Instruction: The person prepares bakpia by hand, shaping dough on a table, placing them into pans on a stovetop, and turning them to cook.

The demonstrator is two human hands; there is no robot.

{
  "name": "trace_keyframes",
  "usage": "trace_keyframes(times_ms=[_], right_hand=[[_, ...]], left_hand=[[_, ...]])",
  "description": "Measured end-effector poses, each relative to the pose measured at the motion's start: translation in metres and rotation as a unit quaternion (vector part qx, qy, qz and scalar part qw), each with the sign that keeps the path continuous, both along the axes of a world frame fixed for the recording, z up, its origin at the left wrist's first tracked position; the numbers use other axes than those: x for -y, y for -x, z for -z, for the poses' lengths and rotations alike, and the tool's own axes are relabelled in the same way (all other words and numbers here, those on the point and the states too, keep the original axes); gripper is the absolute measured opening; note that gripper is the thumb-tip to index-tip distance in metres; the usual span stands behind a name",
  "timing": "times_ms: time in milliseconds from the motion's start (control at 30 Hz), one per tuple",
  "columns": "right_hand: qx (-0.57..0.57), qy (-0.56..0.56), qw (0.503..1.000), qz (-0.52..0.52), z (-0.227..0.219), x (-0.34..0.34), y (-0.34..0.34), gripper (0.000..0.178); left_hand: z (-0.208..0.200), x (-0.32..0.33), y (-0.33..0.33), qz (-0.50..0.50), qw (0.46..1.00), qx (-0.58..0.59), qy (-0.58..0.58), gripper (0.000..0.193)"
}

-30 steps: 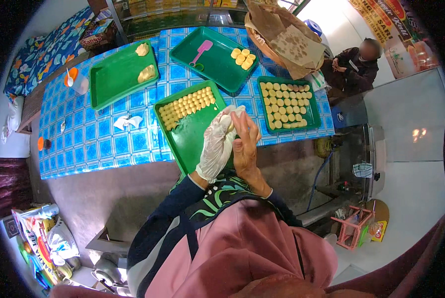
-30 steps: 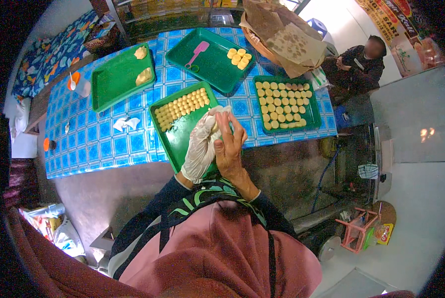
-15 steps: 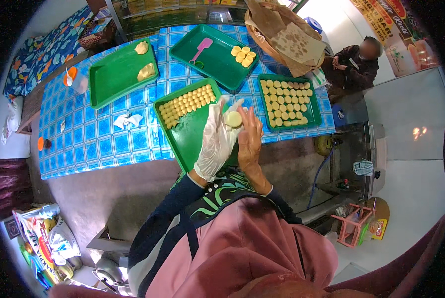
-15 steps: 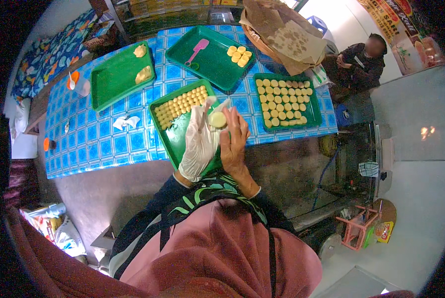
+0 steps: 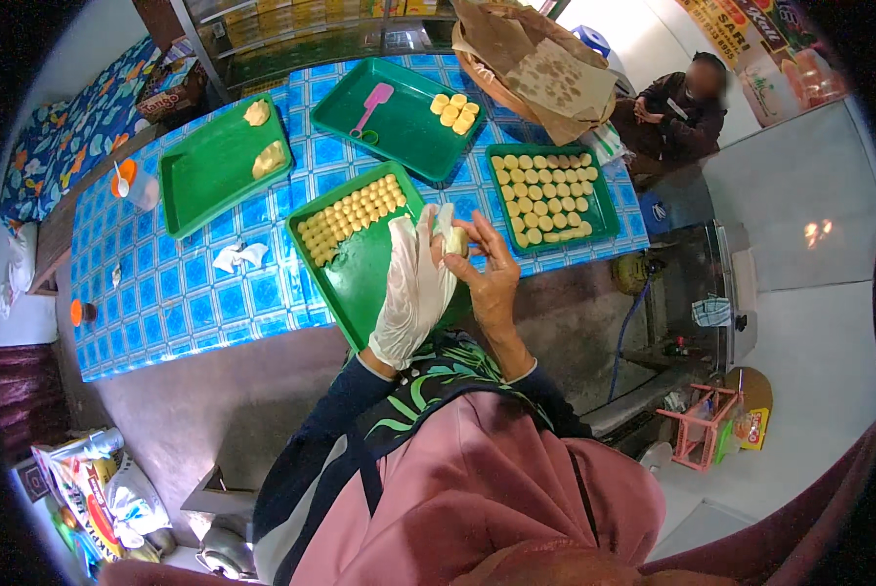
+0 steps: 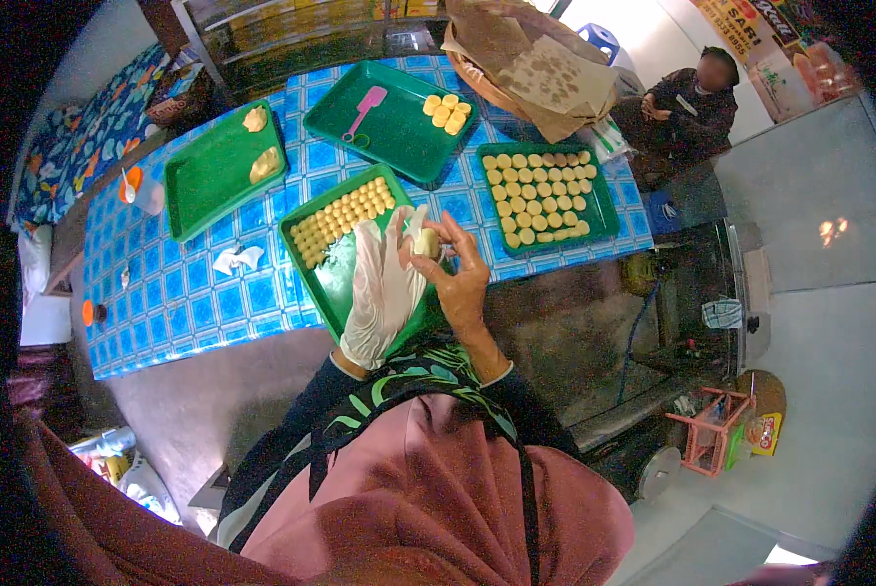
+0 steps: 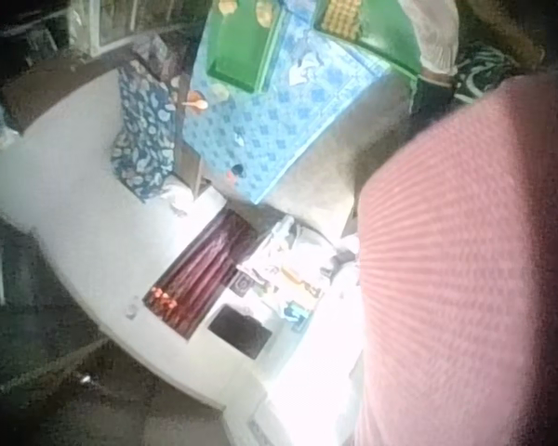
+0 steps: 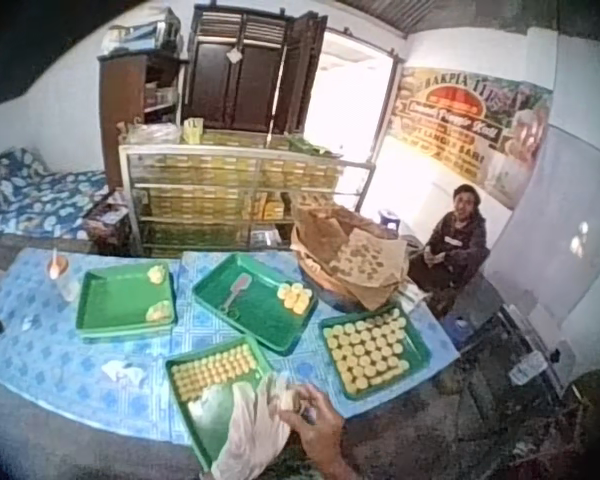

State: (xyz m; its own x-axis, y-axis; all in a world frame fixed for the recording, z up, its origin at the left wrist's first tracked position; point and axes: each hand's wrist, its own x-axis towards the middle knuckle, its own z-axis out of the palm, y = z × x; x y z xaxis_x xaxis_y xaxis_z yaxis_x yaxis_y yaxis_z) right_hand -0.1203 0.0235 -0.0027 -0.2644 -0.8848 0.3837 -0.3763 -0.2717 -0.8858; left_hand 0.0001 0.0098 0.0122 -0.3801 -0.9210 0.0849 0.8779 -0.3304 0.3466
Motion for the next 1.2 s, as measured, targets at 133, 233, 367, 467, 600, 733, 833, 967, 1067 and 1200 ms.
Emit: trace_keyframes(times_ms=[133, 233, 367, 467, 600, 733, 833, 967, 1067, 1200], right_hand=[[0.310, -0.102, 0.945, -0.037, 0.009, -0.001, -0.010, 0.066], [0.410, -0.153, 0.898, -0.052, 0.025, -0.002, -0.005, 0.059], [0.512, -0.214, 0.822, -0.130, 0.049, -0.004, 0.014, 0.043], [0.544, -0.243, 0.798, -0.096, 0.042, -0.003, 0.009, 0.036], [0.600, -0.226, 0.758, -0.119, 0.039, 0.001, 0.021, 0.034], [0.514, -0.239, 0.821, -0.072, 0.040, 0.000, 0.013, 0.033], [0.449, -0.242, 0.859, -0.036, 0.042, -0.005, 0.000, 0.031], [0.466, -0.230, 0.854, -0.024, 0.049, -0.006, -0.015, 0.031], [0.448, -0.195, 0.872, 0.022, 0.054, -0.008, -0.032, 0.031], [0.419, -0.186, 0.889, 0.026, 0.053, -0.008, -0.031, 0.032]], left_hand=[[-0.003, 0.002, -0.004, 0.003, 0.997, 0.049, -0.052, 0.078], [-0.008, 0.002, -0.005, -0.013, 0.994, 0.106, -0.009, 0.079], [-0.018, 0.006, -0.005, -0.039, 0.991, 0.130, 0.025, 0.075], [-0.014, 0.016, -0.019, -0.140, 0.960, 0.239, 0.039, 0.065], [-0.009, 0.029, -0.050, -0.331, 0.682, 0.604, 0.246, 0.052], [0.017, 0.014, -0.057, -0.135, 0.870, 0.468, 0.076, 0.042], [0.046, -0.001, -0.036, -0.058, 0.912, 0.405, 0.023, 0.031], [0.065, -0.009, -0.023, -0.095, 0.925, 0.367, -0.013, 0.033], [0.081, -0.016, -0.011, -0.174, 0.889, 0.424, 0.021, 0.036], [0.081, -0.013, -0.013, -0.126, 0.912, 0.391, -0.003, 0.037]])
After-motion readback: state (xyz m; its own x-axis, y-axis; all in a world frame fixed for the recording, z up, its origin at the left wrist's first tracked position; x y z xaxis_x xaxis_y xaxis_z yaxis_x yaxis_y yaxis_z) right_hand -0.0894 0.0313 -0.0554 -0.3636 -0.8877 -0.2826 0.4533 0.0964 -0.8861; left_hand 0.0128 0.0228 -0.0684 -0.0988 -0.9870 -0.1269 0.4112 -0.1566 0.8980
